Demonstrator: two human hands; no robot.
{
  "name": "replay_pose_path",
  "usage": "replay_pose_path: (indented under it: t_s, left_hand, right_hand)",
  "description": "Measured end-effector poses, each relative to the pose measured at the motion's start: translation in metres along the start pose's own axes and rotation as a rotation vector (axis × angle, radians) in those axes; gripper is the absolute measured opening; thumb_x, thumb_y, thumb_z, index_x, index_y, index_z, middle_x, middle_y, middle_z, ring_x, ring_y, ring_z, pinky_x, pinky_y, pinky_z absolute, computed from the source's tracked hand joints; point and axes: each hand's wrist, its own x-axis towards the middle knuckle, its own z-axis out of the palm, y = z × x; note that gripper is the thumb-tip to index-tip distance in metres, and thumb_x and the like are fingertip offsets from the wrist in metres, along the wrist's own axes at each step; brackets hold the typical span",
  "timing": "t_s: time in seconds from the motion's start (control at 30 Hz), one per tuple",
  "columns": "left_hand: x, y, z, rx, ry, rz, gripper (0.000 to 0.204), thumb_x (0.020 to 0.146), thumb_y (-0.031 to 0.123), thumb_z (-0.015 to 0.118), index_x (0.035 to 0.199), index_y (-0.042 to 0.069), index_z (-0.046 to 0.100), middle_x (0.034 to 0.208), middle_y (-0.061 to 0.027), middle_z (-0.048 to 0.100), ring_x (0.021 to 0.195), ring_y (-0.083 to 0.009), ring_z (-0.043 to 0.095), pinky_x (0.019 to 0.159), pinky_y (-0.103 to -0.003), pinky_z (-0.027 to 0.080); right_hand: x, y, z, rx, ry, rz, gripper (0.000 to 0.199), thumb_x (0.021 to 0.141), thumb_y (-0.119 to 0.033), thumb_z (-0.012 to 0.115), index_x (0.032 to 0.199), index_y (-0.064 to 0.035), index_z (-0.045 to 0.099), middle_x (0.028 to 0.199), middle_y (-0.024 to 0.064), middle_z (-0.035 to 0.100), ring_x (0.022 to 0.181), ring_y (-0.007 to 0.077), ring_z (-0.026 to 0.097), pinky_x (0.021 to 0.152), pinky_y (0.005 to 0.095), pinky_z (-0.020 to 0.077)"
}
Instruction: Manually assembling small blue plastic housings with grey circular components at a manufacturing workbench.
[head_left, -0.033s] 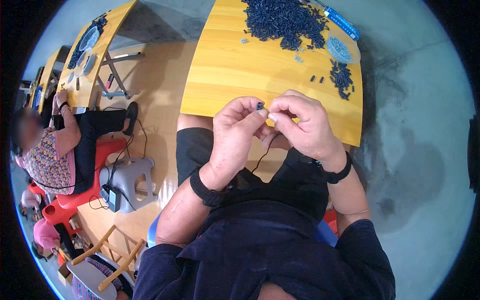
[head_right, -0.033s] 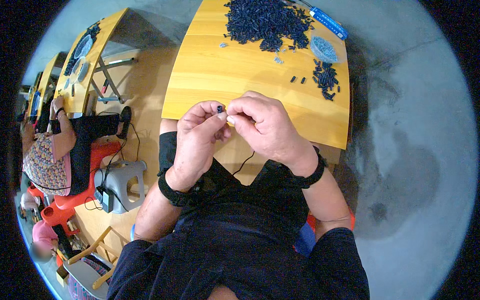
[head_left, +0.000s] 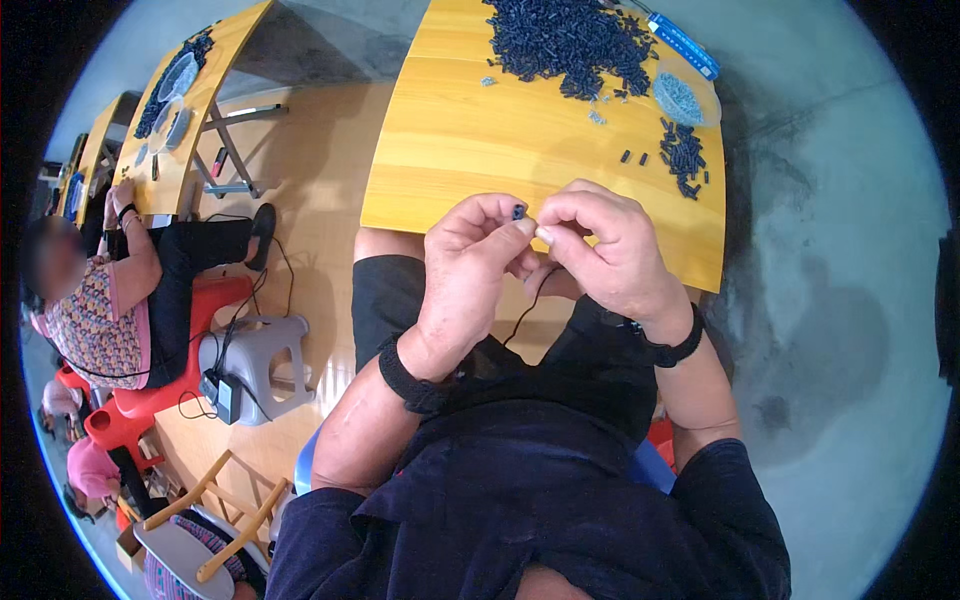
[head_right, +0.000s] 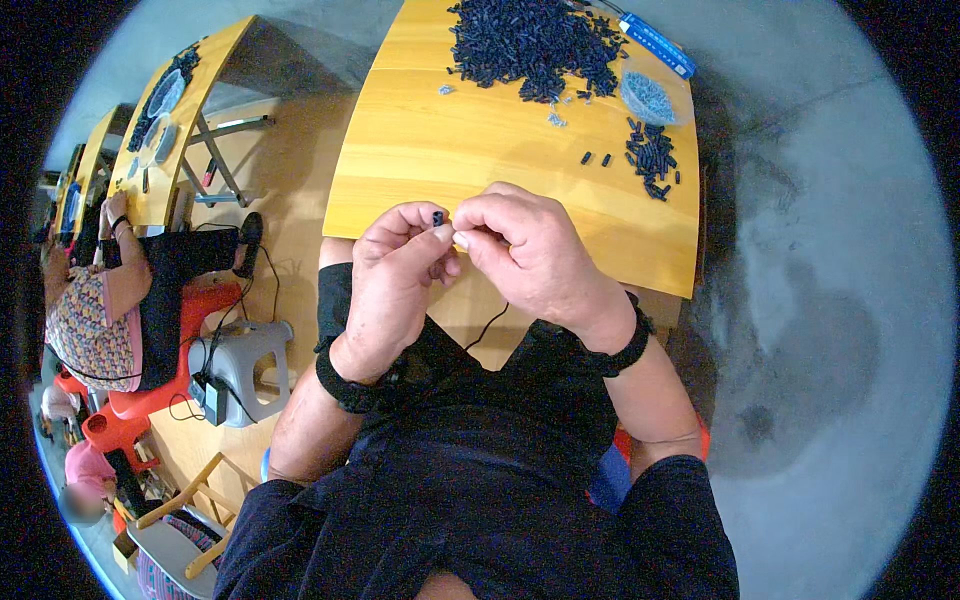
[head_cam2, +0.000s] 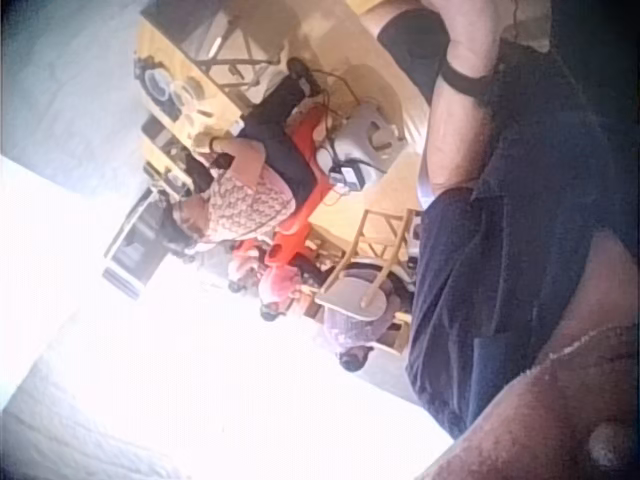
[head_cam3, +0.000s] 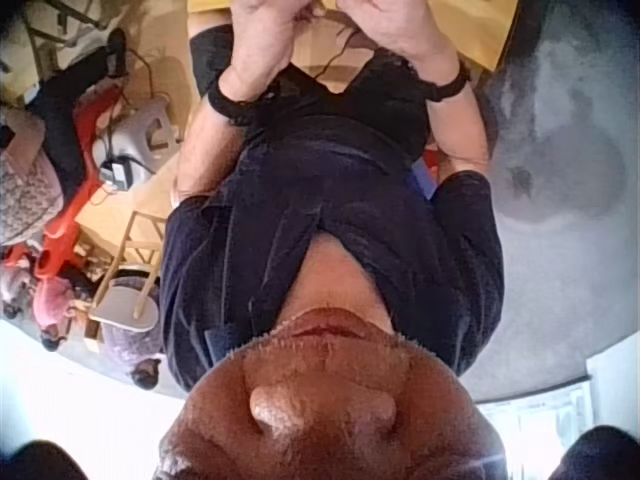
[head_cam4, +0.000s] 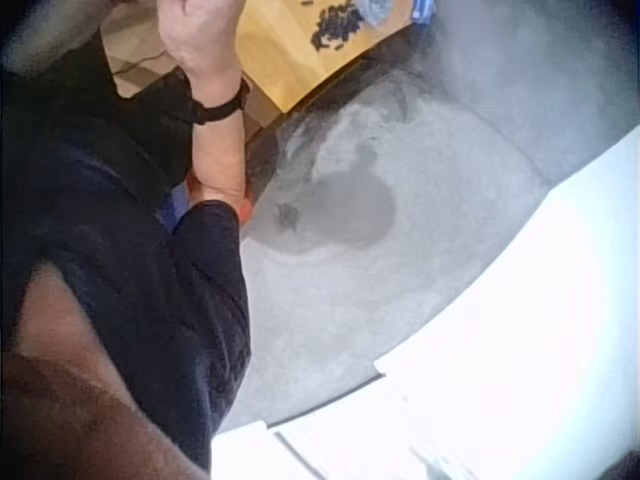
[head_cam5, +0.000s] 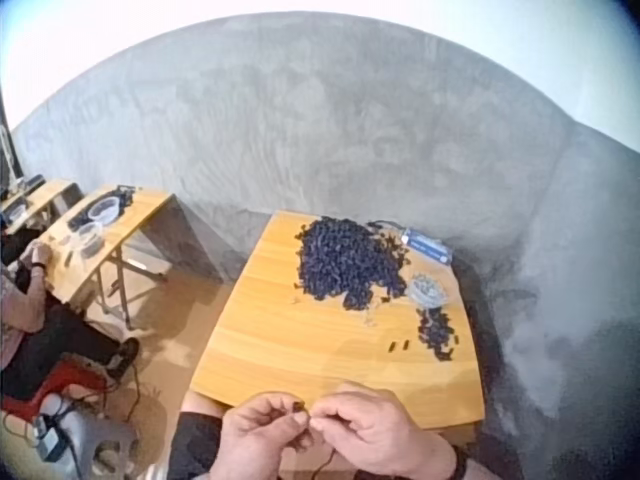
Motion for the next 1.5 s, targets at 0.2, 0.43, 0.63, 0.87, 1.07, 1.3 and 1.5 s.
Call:
replay_pose_path:
  t_s: [0.2, 0.43, 0.63, 0.87, 1.07, 1.3, 1.5]
  left_hand:
    - [0.001, 0.0, -0.004, -0.053, -0.028, -0.034, 0.008, 0.089, 0.003, 0.057, 0.097, 0.003, 0.059, 0.085, -0.0034, 0.062, 0.063, -0.0122, 0.059, 0.056, -0.024, 0.046]
    - [0.002, 0.006, -0.003, -0.117, -0.044, -0.125, 0.006, 0.09, 0.005, 0.058, 0.096, 0.005, 0.059, 0.082, -0.0033, 0.062, 0.061, -0.012, 0.059, 0.056, -0.024, 0.046]
    - [0.003, 0.009, 0.0, -0.175, -0.046, -0.087, 0.005, 0.09, 0.004, 0.059, 0.094, 0.004, 0.058, 0.077, -0.0039, 0.062, 0.059, -0.0112, 0.058, 0.053, -0.023, 0.045]
    - [0.001, 0.01, 0.004, -0.213, -0.019, -0.045, 0.006, 0.089, 0.001, 0.06, 0.094, 0.002, 0.057, 0.074, -0.0049, 0.062, 0.059, -0.0108, 0.058, 0.052, -0.022, 0.045]
    - [0.0, 0.008, 0.005, -0.182, -0.008, -0.03, 0.005, 0.089, 0.004, 0.06, 0.094, 0.006, 0.06, 0.077, -0.0036, 0.062, 0.059, -0.0116, 0.057, 0.054, -0.024, 0.043]
    - [0.001, 0.007, 0.007, -0.052, 0.037, 0.033, 0.008, 0.089, 0.002, 0.06, 0.096, 0.003, 0.063, 0.078, -0.0054, 0.065, 0.061, -0.012, 0.059, 0.056, -0.024, 0.047]
    - [-0.003, 0.006, 0.004, 0.095, 0.006, 0.213, 0.012, 0.085, -0.005, 0.063, 0.097, -0.006, 0.065, 0.081, -0.0091, 0.067, 0.065, -0.0101, 0.06, 0.055, -0.022, 0.05]
  right_hand:
    - [0.001, 0.005, 0.002, -0.03, -0.002, -0.024, 0.008, 0.079, 0.003, 0.063, 0.085, -0.0006, 0.06, 0.072, 0.0099, 0.055, 0.061, 0.0213, 0.056, 0.055, 0.0308, 0.043]
    - [0.002, 0.009, 0.001, 0.009, 0.004, -0.01, 0.007, 0.08, 0.002, 0.063, 0.085, -0.0011, 0.06, 0.072, 0.0075, 0.054, 0.062, 0.0171, 0.055, 0.055, 0.0292, 0.0423]
    - [-0.003, 0.014, 0.007, 0.286, 0.019, 0.125, 0.009, 0.083, 0.005, 0.062, 0.089, -0.0004, 0.06, 0.08, 0.0032, 0.056, 0.068, 0.009, 0.055, 0.059, 0.0225, 0.0446]
    - [-0.01, 0.021, 0.019, 0.592, 0.085, 0.17, 0.014, 0.086, 0.005, 0.06, 0.1, 0.0029, 0.062, 0.088, 0.0049, 0.058, 0.076, 0.0111, 0.062, 0.065, 0.0227, 0.0504]
    - [-0.013, 0.023, 0.027, 0.773, 0.15, 0.17, 0.011, 0.087, 0.004, 0.06, 0.097, 0.0026, 0.063, 0.089, 0.0055, 0.059, 0.076, 0.012, 0.062, 0.067, 0.0237, 0.0519]
    - [-0.011, 0.024, 0.029, 0.764, 0.27, 0.137, 0.01, 0.09, 0.001, 0.057, 0.099, 0.0018, 0.061, 0.096, 0.0073, 0.062, 0.077, 0.0125, 0.062, 0.066, 0.0245, 0.0536]
    - [-0.006, 0.016, 0.013, 0.642, 0.226, 0.243, 0.008, 0.09, 0.001, 0.056, 0.096, 0.0031, 0.061, 0.09, 0.0096, 0.067, 0.073, 0.013, 0.065, 0.063, 0.0238, 0.0544]
